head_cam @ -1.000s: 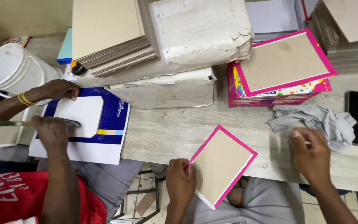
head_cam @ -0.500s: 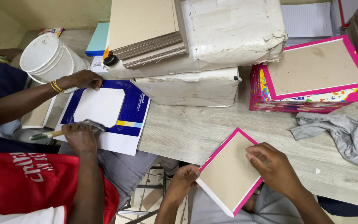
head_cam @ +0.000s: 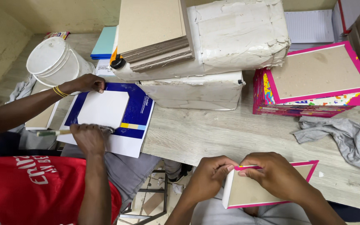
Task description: The person applies glue to the edges of a book cover using a brush and then presses a cardboard piece onto the glued surface. They smooth the cover with their hands and a cloth, then stack the finished book onto a pile.
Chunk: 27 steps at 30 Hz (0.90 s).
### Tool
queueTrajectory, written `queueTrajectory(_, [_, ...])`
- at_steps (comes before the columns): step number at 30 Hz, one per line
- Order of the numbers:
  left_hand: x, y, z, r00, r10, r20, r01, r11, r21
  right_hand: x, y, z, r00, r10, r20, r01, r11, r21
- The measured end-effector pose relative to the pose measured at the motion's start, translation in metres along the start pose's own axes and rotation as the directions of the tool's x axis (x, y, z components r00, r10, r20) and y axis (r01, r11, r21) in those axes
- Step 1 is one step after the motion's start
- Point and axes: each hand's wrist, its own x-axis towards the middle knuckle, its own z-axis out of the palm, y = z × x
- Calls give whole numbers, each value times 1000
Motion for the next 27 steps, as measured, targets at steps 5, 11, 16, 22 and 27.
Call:
queueTrajectory(5, [8,15,15,985,166,39,-171,965,200,-13,9,-5,989,146,7,-145,977,154])
queueTrajectory(11, [15,11,30,745,667,10,-602,666,441,-30,1,-14,949,298,-97,-257,917,306])
queueTrajectory(16, [12,6,52,848,487,-209,-453,871,191,-40,5,-15,957,245,-154,-207,952,226])
queueTrajectory(22, [16,10,54,999,-35,6,35,936,-349,-51,5,-30,955,250,-158,-197,937,289])
queueTrajectory(27, [16,28,57,959,278,-61,-277,960,29,-45,21,-32,975,213,-70,-181,932,315])
